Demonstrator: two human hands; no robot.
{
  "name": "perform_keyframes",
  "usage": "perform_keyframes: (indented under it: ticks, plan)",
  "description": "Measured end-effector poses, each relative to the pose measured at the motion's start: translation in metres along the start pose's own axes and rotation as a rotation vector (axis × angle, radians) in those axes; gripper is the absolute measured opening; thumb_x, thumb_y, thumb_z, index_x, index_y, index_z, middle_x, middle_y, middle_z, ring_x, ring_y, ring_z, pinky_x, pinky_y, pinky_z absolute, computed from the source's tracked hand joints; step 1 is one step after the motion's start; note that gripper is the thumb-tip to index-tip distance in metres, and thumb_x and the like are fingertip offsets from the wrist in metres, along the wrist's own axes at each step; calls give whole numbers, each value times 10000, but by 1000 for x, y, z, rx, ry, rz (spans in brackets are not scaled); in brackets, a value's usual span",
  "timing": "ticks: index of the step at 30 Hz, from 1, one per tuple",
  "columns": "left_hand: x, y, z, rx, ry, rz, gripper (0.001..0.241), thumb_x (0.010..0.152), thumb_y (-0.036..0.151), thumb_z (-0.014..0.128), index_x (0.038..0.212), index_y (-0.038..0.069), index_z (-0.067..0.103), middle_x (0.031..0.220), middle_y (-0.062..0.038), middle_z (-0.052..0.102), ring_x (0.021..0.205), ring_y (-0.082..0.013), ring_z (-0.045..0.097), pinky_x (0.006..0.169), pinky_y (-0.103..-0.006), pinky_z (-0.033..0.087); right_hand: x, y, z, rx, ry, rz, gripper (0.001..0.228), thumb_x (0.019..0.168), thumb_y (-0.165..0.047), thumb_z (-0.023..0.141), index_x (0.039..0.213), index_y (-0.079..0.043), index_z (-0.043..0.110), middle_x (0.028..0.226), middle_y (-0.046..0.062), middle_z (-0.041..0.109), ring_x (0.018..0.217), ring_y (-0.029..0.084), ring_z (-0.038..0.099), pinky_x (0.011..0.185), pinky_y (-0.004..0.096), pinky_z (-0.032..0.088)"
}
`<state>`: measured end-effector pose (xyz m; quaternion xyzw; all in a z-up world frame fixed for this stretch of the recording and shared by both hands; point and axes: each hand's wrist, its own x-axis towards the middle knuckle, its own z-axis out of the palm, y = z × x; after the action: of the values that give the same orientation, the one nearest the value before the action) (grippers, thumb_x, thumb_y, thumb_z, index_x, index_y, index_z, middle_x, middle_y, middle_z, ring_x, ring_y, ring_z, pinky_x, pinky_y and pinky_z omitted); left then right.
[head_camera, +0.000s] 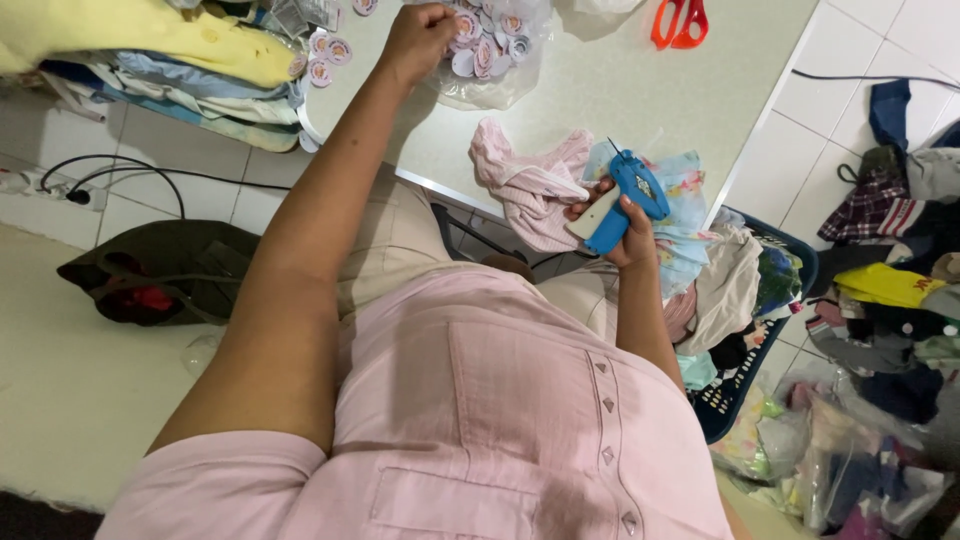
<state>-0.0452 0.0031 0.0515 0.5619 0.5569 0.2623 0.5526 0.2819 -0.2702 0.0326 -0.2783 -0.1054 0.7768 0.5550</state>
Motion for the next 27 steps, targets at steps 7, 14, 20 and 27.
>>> perform_keyframes:
  ticks: [7,14,20,27]
  plan:
    - [-3,8,-1,-82,18,-80,106,995,174,645,926,148,721,833,27,710,705,-68,669,588,-218,552,0,1,-1,18,-10,7,356,919,-290,808,1165,-92,645,1032,159,733,1042,366,707,1046,528,475]
    - [-4,7,-3,-135,30,-25,48,951,161,665,923,172,702,901,19,743,749,-100,746,608,-238,580,-2,1,3,3,14,-8,363,901,-295,821,1145,-90,645,998,158,728,1019,364,718,1029,531,488]
    - [-28,37,-7,-138,-47,-124,115,1008,160,582,902,163,624,674,38,567,532,-30,456,458,-188,338,-2,0,3,5,-1,-11,368,910,-294,821,1160,-90,643,1021,130,728,1029,363,716,1028,522,482]
    - [-33,43,-8,-174,-156,-160,74,1029,167,526,955,169,526,736,19,624,531,-40,472,468,-196,344,0,-1,-4,21,-38,5,353,934,-295,802,1180,-97,644,1050,131,721,1067,358,711,1034,527,489]
